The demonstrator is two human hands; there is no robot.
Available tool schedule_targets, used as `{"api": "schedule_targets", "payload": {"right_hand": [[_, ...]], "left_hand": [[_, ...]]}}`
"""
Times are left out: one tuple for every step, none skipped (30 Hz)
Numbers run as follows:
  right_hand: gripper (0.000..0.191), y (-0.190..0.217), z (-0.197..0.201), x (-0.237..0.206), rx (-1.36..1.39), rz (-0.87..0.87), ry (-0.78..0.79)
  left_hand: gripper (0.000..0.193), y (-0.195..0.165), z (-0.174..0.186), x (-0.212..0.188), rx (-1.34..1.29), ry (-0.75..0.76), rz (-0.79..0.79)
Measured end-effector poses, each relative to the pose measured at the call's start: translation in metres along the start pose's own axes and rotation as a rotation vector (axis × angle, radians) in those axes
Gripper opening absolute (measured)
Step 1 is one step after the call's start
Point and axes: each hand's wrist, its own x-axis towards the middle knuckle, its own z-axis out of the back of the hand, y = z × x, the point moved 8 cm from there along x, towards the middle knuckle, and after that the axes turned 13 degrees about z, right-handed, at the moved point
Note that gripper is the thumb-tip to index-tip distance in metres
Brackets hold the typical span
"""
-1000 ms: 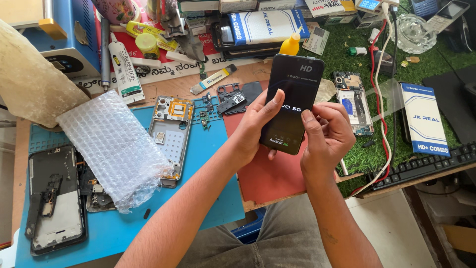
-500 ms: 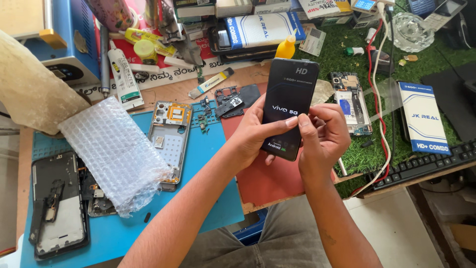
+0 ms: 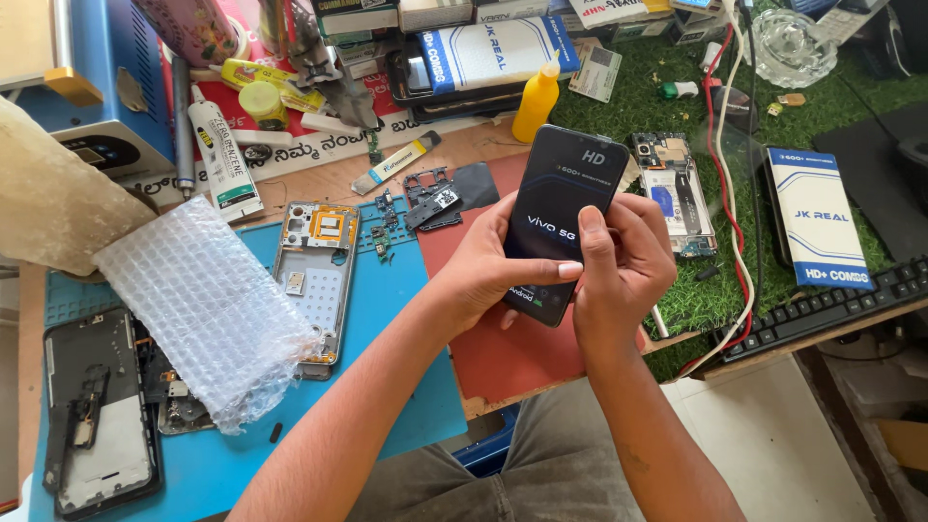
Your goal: The person applies adhesive from a tube along the edge of a phone back cover, then inserts the battery into the phone body and presses the back cover onto the phone, pressing along its edges to seal it closed.
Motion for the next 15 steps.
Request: {"api": "schedule_targets", "payload": {"right_hand": [[0.015, 0.0025, -0.0001, 0.0004, -0.034, 0.015, 0.005], [0.015, 0.0047, -0.0001, 0.0008, -0.067, 0.031, 0.011], [0.014, 0.0055, 0.0001, 0.0010, -0.075, 0.035, 0.009], [0.013, 0.0062, -0.0003, 0.0012, -0.082, 0.041, 0.006], [0.013, 0.0067, -0.0002, 0.0015, -0.089, 0.046, 0.003], [0.013, 0.0078, 0.0001, 0.0016, -0.093, 0.055, 0.005], [0.012, 0.0088, 0.0008, 0.0016, -0.097, 0.064, 0.008], [0.012, 0.0097, 0.0004, 0.0015, -0.100, 0.072, 0.011], [0.012, 0.0099, 0.0000, 0.0013, -0.098, 0.074, 0.012], [0.012, 0.0102, 0.0000, 0.0013, -0.096, 0.077, 0.013], [0.012, 0.0105, 0.0004, 0.0014, -0.094, 0.080, 0.013], [0.012, 0.0108, 0.0002, 0.0015, -0.102, 0.081, 0.014], [0.013, 0.0110, 0.0002, 0.0017, -0.110, 0.081, 0.015], [0.013, 0.0112, 0.0003, 0.0019, -0.118, 0.082, 0.017], [0.013, 0.0110, 0.0008, 0.0020, -0.121, 0.076, 0.016]], "left_hand": [[0.067, -0.0001, 0.0000, -0.0002, 0.003, -0.002, 0.005], [0.067, -0.0001, -0.0001, -0.0002, 0.006, -0.003, 0.010], [0.067, 0.0001, -0.0004, 0.0000, 0.009, -0.005, 0.014], [0.067, -0.0002, 0.0001, 0.0000, 0.013, -0.011, 0.015], [0.068, -0.0002, 0.0003, 0.0000, 0.017, -0.017, 0.016], [0.068, 0.0001, 0.0004, 0.0001, 0.020, -0.023, 0.018], [0.069, 0.0005, -0.0001, 0.0004, 0.028, -0.025, 0.022], [0.069, 0.0007, 0.0002, 0.0001, 0.035, -0.028, 0.025], [0.070, 0.0010, 0.0006, -0.0002, 0.043, -0.032, 0.028], [0.070, 0.0009, 0.0003, -0.0002, 0.038, -0.028, 0.026], [0.070, 0.0008, -0.0004, 0.0000, 0.033, -0.023, 0.023], [0.071, 0.0004, -0.0006, -0.0001, 0.027, -0.018, 0.021], [0.071, 0.0002, -0.0007, -0.0001, 0.026, -0.018, 0.019], [0.071, -0.0001, -0.0009, -0.0001, 0.026, -0.018, 0.016], [0.071, -0.0002, -0.0015, -0.0001, 0.025, -0.018, 0.014]]}}
